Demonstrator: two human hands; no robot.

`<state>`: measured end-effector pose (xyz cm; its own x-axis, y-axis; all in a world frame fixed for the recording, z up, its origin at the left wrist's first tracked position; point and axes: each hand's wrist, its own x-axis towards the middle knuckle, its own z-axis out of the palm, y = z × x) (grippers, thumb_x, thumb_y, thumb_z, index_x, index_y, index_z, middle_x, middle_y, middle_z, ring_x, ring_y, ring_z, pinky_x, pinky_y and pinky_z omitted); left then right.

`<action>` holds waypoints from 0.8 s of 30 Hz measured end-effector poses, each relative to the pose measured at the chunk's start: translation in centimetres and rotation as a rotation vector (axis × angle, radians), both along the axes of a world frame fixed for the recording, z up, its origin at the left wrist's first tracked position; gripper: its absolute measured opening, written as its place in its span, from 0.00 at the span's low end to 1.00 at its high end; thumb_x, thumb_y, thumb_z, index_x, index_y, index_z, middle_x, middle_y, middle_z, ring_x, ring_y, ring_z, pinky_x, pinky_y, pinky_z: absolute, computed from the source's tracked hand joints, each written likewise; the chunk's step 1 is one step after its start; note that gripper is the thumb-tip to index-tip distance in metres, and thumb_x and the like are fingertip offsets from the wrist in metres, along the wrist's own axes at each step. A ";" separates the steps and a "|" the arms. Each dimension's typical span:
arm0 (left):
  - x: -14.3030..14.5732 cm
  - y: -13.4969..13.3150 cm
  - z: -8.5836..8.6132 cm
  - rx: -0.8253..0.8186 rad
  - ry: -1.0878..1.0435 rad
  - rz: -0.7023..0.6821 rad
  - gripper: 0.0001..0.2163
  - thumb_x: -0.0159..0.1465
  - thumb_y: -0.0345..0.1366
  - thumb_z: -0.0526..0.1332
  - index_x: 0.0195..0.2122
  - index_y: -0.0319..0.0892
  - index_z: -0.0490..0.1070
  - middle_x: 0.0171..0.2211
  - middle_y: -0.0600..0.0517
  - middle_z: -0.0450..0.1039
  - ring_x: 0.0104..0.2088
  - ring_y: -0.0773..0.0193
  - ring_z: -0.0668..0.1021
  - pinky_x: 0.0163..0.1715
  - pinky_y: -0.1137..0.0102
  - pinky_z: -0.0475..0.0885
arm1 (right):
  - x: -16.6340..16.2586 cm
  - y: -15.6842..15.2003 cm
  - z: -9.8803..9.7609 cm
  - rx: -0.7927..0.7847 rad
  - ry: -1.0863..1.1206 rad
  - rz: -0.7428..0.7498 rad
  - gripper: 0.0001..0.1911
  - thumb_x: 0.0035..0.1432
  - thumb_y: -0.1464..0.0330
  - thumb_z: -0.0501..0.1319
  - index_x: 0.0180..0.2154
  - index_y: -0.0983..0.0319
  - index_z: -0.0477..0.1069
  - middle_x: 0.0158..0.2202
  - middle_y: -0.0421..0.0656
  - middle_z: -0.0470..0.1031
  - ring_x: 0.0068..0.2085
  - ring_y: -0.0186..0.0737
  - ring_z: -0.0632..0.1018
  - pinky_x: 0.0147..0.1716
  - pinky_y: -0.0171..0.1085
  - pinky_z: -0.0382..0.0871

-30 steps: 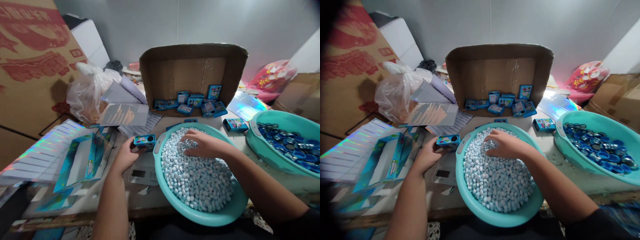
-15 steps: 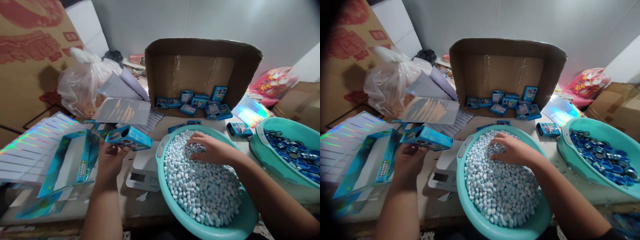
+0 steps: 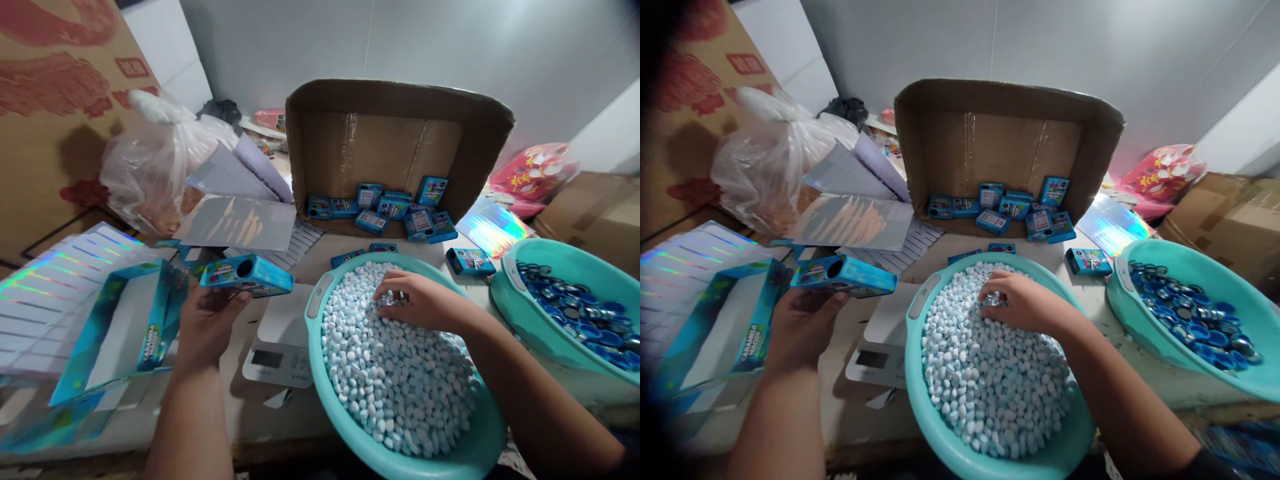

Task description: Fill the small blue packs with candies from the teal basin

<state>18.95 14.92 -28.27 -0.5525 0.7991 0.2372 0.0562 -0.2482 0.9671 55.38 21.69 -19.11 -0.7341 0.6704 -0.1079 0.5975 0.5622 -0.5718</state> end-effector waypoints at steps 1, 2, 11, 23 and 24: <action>0.0 0.0 0.1 -0.006 0.006 0.004 0.16 0.47 0.41 0.78 0.33 0.44 0.77 0.30 0.55 0.79 0.33 0.64 0.78 0.36 0.72 0.76 | 0.0 0.0 0.0 0.003 0.011 0.004 0.08 0.65 0.61 0.64 0.43 0.57 0.78 0.44 0.45 0.76 0.45 0.46 0.76 0.46 0.43 0.70; 0.0 0.0 0.1 -0.011 0.012 0.005 0.16 0.47 0.42 0.78 0.32 0.44 0.77 0.30 0.55 0.79 0.33 0.64 0.78 0.36 0.71 0.77 | 0.0 0.0 0.1 0.004 0.018 0.005 0.08 0.66 0.62 0.64 0.43 0.58 0.78 0.43 0.45 0.76 0.45 0.45 0.76 0.45 0.42 0.70; 0.0 0.5 0.6 -0.066 0.098 -0.092 0.17 0.45 0.44 0.78 0.33 0.46 0.78 0.32 0.54 0.81 0.35 0.58 0.82 0.40 0.65 0.80 | 0.0 -0.2 -0.1 0.018 0.001 -0.020 0.04 0.63 0.68 0.63 0.36 0.59 0.77 0.38 0.44 0.77 0.38 0.42 0.77 0.38 0.40 0.70; -0.2 0.3 0.2 -0.337 0.142 -0.417 0.28 0.37 0.42 0.81 0.40 0.43 0.80 0.38 0.44 0.82 0.38 0.48 0.83 0.41 0.59 0.81 | -0.2 -0.2 0.2 -0.012 -0.034 -0.038 0.05 0.64 0.66 0.64 0.40 0.59 0.77 0.40 0.44 0.77 0.40 0.44 0.77 0.41 0.41 0.69; -0.2 0.3 0.1 -0.354 0.145 -0.439 0.31 0.35 0.40 0.81 0.44 0.43 0.80 0.44 0.43 0.82 0.43 0.46 0.83 0.46 0.58 0.80 | -0.2 -0.3 0.3 -0.023 -0.045 -0.041 0.07 0.64 0.65 0.64 0.42 0.59 0.77 0.41 0.45 0.77 0.41 0.44 0.77 0.42 0.41 0.69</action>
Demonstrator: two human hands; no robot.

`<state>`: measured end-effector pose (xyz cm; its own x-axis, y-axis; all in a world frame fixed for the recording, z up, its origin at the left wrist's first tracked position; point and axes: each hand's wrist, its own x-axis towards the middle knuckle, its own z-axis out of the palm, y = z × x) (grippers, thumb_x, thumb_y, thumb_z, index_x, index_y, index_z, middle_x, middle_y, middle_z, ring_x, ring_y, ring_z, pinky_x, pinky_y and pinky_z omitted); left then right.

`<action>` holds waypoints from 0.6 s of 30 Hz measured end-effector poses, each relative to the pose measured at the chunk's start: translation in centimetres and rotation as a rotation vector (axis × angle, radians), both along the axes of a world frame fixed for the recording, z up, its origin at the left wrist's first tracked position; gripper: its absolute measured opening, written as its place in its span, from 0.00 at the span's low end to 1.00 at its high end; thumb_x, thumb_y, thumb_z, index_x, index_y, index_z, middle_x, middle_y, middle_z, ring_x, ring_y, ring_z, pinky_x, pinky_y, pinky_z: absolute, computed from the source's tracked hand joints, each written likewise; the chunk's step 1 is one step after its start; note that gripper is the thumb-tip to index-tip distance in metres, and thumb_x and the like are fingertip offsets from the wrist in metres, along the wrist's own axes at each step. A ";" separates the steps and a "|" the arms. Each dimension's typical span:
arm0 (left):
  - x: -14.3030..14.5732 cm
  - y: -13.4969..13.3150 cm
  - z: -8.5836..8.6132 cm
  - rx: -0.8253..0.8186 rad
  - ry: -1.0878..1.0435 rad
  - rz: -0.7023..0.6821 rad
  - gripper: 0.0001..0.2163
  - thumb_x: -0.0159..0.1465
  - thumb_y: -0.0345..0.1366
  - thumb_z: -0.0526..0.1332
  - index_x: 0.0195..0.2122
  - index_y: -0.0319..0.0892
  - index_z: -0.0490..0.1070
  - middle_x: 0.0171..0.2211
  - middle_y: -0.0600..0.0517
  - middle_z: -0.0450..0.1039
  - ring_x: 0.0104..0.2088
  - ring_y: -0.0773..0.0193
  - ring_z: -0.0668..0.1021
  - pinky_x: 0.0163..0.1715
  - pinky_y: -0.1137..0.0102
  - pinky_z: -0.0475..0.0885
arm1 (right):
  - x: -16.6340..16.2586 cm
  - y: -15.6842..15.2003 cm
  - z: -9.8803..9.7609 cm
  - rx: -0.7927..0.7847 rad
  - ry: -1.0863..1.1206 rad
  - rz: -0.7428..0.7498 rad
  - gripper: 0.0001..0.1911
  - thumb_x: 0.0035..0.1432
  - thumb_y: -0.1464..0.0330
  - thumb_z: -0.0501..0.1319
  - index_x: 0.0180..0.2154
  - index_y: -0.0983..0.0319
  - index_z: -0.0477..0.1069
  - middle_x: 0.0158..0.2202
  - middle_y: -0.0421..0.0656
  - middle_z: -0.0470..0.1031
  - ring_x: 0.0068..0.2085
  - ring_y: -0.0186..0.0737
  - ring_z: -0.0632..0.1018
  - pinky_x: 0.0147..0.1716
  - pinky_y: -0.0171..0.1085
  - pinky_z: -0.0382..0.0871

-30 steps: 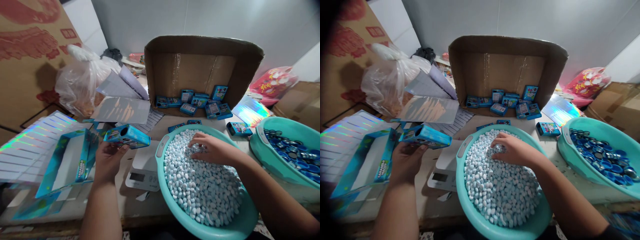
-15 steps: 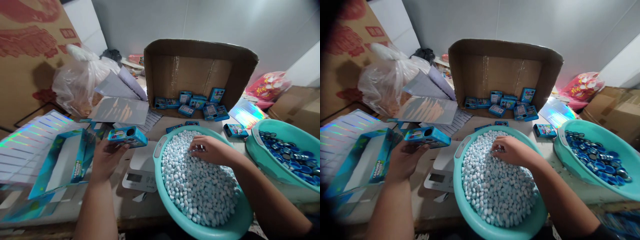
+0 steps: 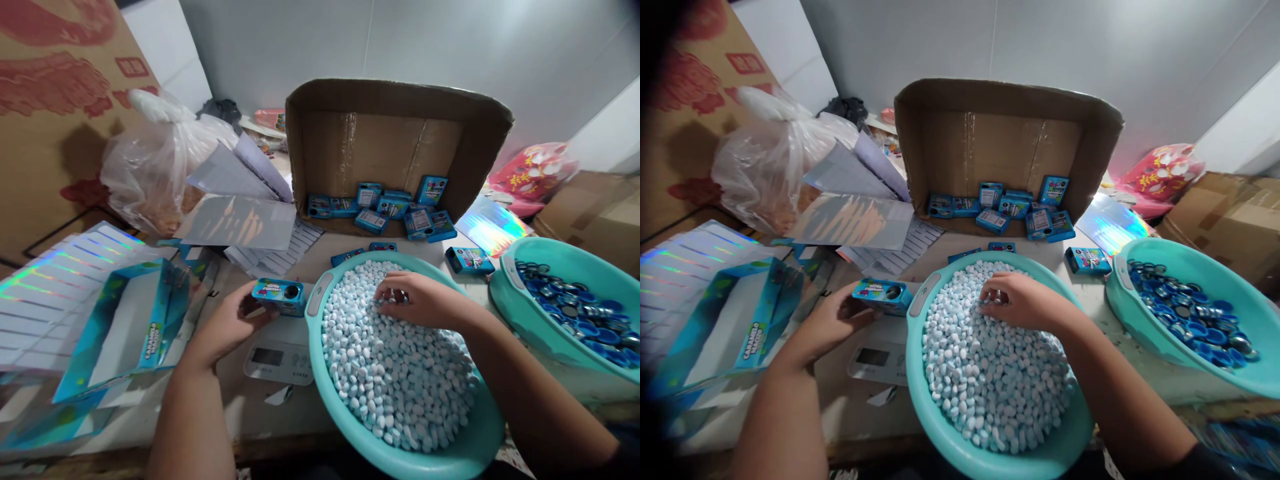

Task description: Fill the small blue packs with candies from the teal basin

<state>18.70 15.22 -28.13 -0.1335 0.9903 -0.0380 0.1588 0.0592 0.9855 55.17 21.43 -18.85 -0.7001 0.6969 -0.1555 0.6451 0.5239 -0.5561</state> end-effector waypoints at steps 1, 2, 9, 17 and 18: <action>-0.1 0.0 -0.1 -0.010 -0.003 -0.008 0.36 0.34 0.39 0.82 0.48 0.44 0.79 0.50 0.42 0.80 0.49 0.45 0.81 0.51 0.58 0.78 | 0.0 0.0 0.1 -0.009 -0.009 -0.002 0.08 0.64 0.64 0.64 0.43 0.59 0.77 0.42 0.45 0.77 0.42 0.45 0.77 0.43 0.42 0.69; -0.2 0.0 -0.1 -0.009 -0.016 -0.003 0.40 0.34 0.39 0.82 0.53 0.45 0.76 0.56 0.41 0.76 0.55 0.44 0.79 0.55 0.57 0.75 | 0.1 0.0 0.1 -0.019 -0.016 -0.002 0.08 0.64 0.64 0.65 0.44 0.58 0.77 0.43 0.45 0.77 0.43 0.45 0.77 0.44 0.42 0.69; -0.8 -0.4 0.9 0.210 -0.240 0.159 0.41 0.50 0.59 0.72 0.62 0.47 0.67 0.58 0.41 0.74 0.61 0.49 0.74 0.59 0.59 0.72 | 0.7 0.3 0.2 -0.078 -0.051 -0.038 0.13 0.59 0.63 0.68 0.45 0.59 0.77 0.43 0.45 0.77 0.42 0.45 0.77 0.40 0.41 0.70; -1.3 0.8 0.1 0.013 -0.203 0.493 0.29 0.56 0.63 0.63 0.48 0.45 0.72 0.42 0.48 0.80 0.44 0.56 0.82 0.44 0.63 0.78 | 0.8 0.2 0.2 -0.081 0.004 -0.062 0.05 0.59 0.70 0.66 0.38 0.61 0.78 0.37 0.43 0.78 0.37 0.41 0.77 0.36 0.38 0.69; -1.5 0.9 -0.1 -0.021 -0.156 0.491 0.28 0.54 0.60 0.66 0.46 0.44 0.73 0.41 0.48 0.80 0.42 0.56 0.82 0.42 0.65 0.77 | 0.7 0.2 0.2 -0.067 0.018 -0.056 0.04 0.59 0.71 0.65 0.37 0.62 0.78 0.37 0.43 0.78 0.37 0.40 0.76 0.35 0.37 0.69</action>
